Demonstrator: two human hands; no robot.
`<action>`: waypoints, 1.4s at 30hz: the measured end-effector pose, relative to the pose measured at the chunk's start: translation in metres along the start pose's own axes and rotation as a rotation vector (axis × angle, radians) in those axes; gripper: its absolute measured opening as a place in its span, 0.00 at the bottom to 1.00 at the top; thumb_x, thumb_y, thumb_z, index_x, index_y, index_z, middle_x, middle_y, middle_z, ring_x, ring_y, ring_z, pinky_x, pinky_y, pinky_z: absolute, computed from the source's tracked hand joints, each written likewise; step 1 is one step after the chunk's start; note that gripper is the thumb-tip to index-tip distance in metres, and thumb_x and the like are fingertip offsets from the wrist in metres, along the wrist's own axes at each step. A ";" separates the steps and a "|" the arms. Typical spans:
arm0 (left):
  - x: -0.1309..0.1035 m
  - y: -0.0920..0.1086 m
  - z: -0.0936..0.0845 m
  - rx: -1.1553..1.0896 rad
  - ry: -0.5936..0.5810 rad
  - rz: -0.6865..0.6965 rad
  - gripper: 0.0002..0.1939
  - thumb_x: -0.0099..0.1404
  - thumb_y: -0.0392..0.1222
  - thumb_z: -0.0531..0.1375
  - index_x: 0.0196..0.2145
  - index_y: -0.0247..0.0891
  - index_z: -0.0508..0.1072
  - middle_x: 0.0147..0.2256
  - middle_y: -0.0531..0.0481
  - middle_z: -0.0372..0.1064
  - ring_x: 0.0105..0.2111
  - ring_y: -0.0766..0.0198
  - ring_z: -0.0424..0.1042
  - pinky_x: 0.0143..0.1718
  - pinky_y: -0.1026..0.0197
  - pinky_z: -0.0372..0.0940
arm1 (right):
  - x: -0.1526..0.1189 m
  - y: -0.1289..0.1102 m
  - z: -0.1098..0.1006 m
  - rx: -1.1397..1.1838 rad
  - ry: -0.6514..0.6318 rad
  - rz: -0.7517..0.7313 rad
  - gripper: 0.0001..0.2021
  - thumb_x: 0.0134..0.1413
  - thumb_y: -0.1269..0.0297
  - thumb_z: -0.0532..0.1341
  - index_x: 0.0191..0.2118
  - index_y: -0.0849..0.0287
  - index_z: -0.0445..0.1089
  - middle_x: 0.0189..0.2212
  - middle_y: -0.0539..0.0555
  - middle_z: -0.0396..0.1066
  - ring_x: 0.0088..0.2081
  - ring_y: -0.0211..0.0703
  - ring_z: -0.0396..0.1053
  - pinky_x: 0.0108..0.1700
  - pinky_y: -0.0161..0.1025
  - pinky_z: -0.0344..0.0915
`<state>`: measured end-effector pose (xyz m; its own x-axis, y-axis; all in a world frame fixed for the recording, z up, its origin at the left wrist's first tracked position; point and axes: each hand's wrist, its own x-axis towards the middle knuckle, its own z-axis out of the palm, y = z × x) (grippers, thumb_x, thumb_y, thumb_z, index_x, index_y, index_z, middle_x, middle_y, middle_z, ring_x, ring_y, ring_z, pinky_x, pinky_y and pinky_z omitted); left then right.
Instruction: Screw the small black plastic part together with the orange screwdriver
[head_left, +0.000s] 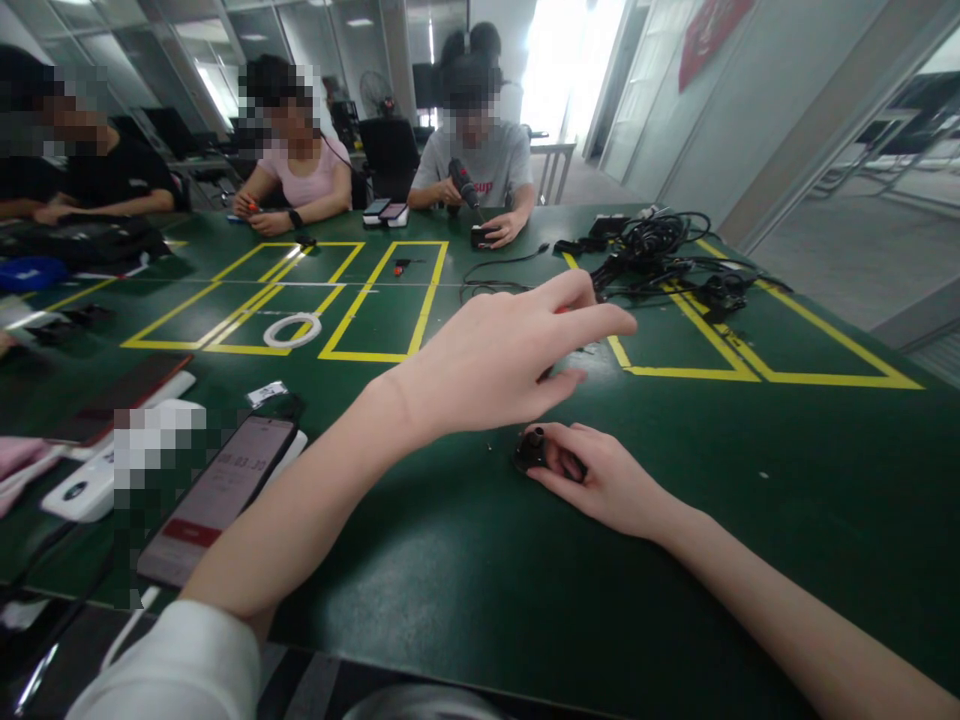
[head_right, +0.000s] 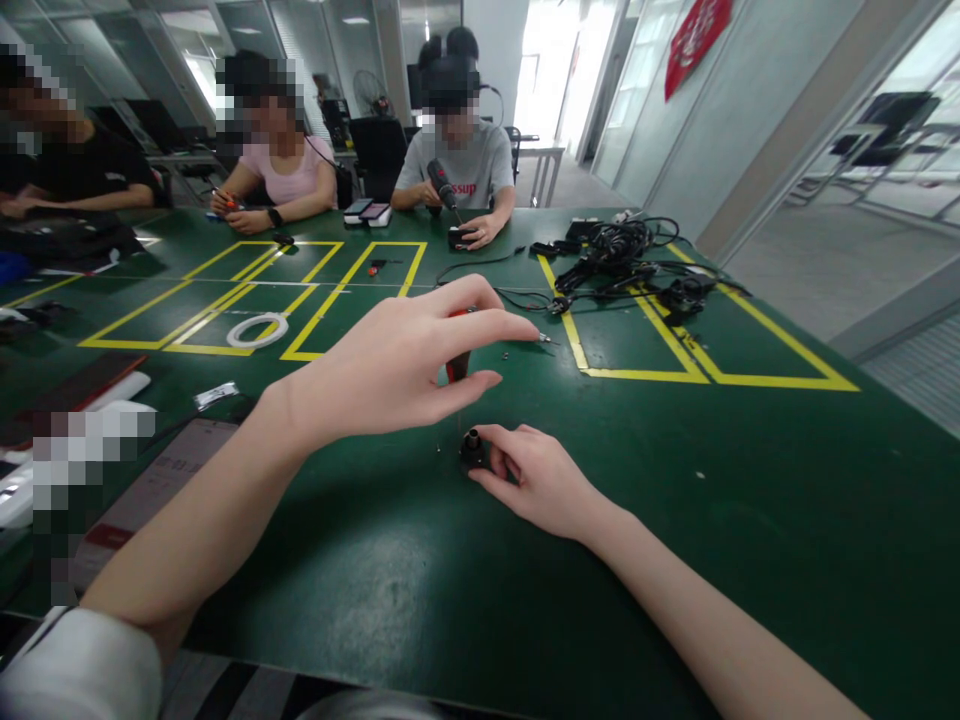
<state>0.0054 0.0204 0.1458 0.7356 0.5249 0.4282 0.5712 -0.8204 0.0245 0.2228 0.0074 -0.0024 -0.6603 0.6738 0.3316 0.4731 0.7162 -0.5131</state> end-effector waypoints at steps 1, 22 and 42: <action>0.000 0.000 0.000 -0.002 -0.002 -0.005 0.21 0.70 0.35 0.54 0.59 0.42 0.73 0.55 0.44 0.71 0.45 0.60 0.75 0.40 0.60 0.69 | 0.000 0.000 0.000 0.001 -0.003 0.007 0.10 0.65 0.69 0.66 0.50 0.57 0.69 0.26 0.46 0.71 0.27 0.42 0.70 0.33 0.38 0.63; -0.001 0.000 -0.003 -0.056 -0.036 0.025 0.24 0.67 0.34 0.56 0.60 0.41 0.73 0.54 0.43 0.70 0.45 0.58 0.74 0.43 0.59 0.71 | 0.002 -0.002 -0.002 0.000 -0.040 0.059 0.07 0.66 0.66 0.64 0.48 0.57 0.71 0.26 0.49 0.72 0.28 0.44 0.69 0.36 0.39 0.66; -0.003 -0.004 -0.009 -0.186 -0.045 0.048 0.23 0.66 0.32 0.57 0.58 0.38 0.73 0.45 0.45 0.75 0.44 0.60 0.75 0.42 0.62 0.68 | 0.001 -0.004 -0.002 -0.002 -0.036 0.050 0.08 0.65 0.69 0.65 0.47 0.56 0.70 0.26 0.47 0.71 0.29 0.44 0.71 0.35 0.39 0.64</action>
<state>-0.0027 0.0196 0.1524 0.7780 0.4907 0.3924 0.4611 -0.8701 0.1739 0.2210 0.0058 0.0015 -0.6561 0.7019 0.2773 0.5069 0.6821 -0.5271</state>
